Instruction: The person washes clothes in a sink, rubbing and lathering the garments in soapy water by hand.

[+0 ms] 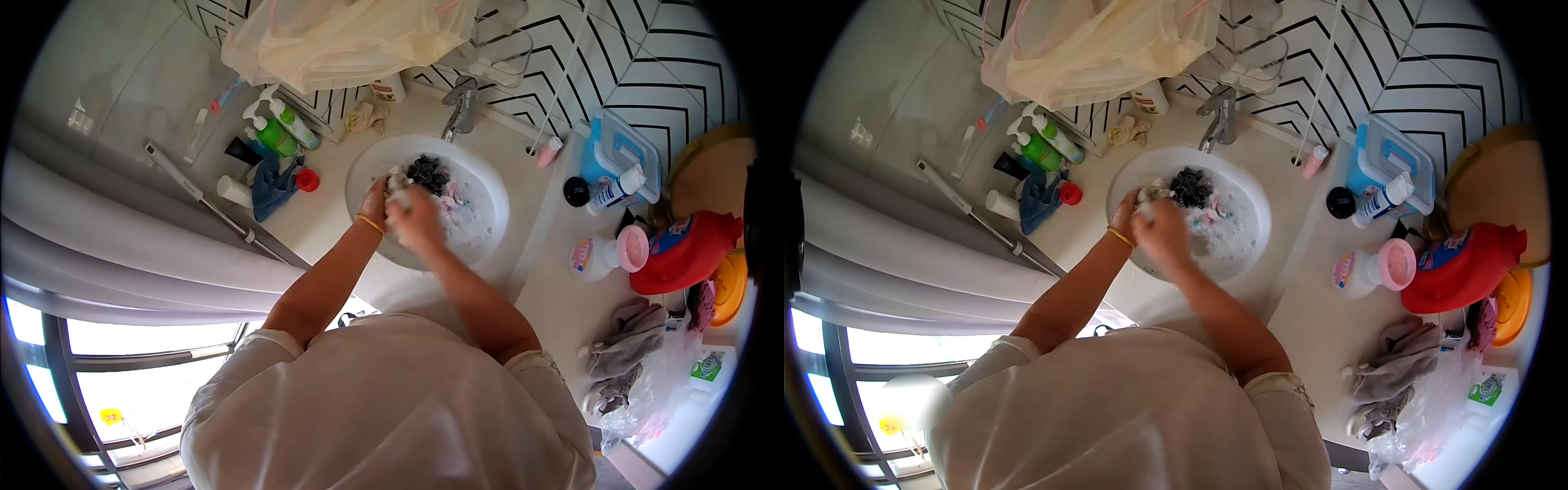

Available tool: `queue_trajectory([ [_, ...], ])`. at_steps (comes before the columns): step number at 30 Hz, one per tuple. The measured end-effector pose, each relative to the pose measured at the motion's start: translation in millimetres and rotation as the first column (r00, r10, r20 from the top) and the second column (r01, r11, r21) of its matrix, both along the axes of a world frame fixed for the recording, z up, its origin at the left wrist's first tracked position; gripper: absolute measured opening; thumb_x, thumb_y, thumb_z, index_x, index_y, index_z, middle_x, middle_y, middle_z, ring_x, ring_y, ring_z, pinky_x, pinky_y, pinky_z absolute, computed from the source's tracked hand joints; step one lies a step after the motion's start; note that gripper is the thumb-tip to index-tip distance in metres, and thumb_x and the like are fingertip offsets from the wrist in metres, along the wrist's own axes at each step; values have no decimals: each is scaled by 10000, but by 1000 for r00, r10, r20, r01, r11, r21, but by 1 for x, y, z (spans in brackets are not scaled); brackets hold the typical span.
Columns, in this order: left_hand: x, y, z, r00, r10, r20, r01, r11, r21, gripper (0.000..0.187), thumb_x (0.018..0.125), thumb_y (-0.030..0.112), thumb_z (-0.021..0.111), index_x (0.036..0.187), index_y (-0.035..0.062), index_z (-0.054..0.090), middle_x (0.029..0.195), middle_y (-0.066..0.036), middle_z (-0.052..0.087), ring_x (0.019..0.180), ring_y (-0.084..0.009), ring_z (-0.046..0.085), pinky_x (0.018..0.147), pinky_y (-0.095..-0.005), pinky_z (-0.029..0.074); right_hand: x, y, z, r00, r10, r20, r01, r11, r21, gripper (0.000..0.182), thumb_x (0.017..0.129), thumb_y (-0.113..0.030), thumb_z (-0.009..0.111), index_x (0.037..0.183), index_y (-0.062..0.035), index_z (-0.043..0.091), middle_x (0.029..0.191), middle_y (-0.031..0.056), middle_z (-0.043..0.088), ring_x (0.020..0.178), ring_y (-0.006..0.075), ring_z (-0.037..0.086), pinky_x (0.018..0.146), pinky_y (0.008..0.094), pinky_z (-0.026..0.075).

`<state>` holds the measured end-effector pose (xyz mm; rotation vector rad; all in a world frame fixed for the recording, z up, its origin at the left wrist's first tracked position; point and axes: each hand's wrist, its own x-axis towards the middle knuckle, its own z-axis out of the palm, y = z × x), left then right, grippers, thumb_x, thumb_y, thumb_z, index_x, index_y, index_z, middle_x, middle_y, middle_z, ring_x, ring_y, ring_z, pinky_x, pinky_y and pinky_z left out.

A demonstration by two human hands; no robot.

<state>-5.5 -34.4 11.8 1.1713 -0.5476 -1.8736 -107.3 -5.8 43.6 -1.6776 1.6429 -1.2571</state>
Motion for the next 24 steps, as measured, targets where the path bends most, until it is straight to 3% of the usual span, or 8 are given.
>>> queue_trajectory([
  [3, -6, 14, -28, 957, -109, 268, 159, 972, -174, 390, 804, 342, 504, 1092, 80, 509, 1101, -94, 509, 971, -251, 513, 821, -418, 420, 6, -1, -4, 983, -65, -169, 59, 997, -40, 287, 724, -239, 557, 867, 9, 582, 822, 218, 596, 797, 388, 561, 730, 447, 435],
  [6, 2, 16, -38, 919, -131, 372, 213, 959, -188, 408, 784, 357, 524, 1102, 102, 511, 1168, -84, 472, 1016, -245, 494, 858, -428, 400, -22, -48, -45, 980, -198, -34, 198, 918, 344, 296, 723, -241, 562, 880, 9, 562, 830, 209, 585, 790, 381, 555, 728, 441, 437],
  [11, 10, -9, -34, 997, 39, -64, -36, 998, 60, 437, 788, 387, 526, 1127, 112, 508, 1179, -69, 471, 1027, -250, 493, 863, -404, 425, -21, -19, -18, 983, -107, 149, 78, 979, 189, 268, 719, -240, 559, 828, 5, 560, 837, 199, 584, 791, 383, 550, 713, 438, 439],
  [13, 16, -19, -28, 984, 61, -169, -66, 998, -22, 431, 806, 388, 511, 1125, 98, 508, 1155, -71, 487, 1032, -257, 488, 870, -411, 423, -1, 11, 2, 997, 59, 57, -53, 993, -102, 276, 720, -255, 559, 816, 4, 562, 835, 198, 583, 791, 382, 550, 704, 438, 439],
  [15, -15, 4, -70, 956, 73, -286, -229, 795, -562, 295, 872, 262, 427, 1071, 61, 514, 947, -92, 581, 831, -224, 581, 721, -346, 484, -1, 4, -4, 999, -4, -37, 2, 998, -69, 288, 716, -266, 563, 822, 2, 573, 847, 205, 584, 800, 383, 553, 713, 437, 440],
  [16, 2, -1, -79, 980, 35, 196, 99, 770, -630, 293, 869, 257, 433, 1072, 62, 513, 958, -93, 578, 852, -223, 578, 727, -346, 483, 0, -3, -9, 996, -31, -82, 26, 998, -54, 294, 714, -272, 565, 825, 0, 578, 852, 208, 584, 804, 384, 554, 718, 437, 441],
  [18, -4, 7, -62, 989, 0, 150, 39, 966, -256, 294, 862, 252, 449, 1086, 71, 509, 995, -94, 571, 907, -221, 565, 768, -351, 472, -22, -42, -24, 970, -243, -1, 221, 882, 416, 303, 715, -277, 562, 833, 1, 595, 882, 215, 587, 826, 385, 556, 733, 435, 443],
  [24, -1, -1, 9, 975, 72, -212, -60, 996, 62, 313, 866, 223, 432, 1132, 67, 481, 1110, -120, 527, 1032, -241, 515, 863, -351, 433, -20, -25, -17, 992, -75, 98, 52, 974, 219, 297, 720, -266, 554, 841, 0, 604, 871, 212, 590, 858, 361, 560, 749, 425, 448],
])
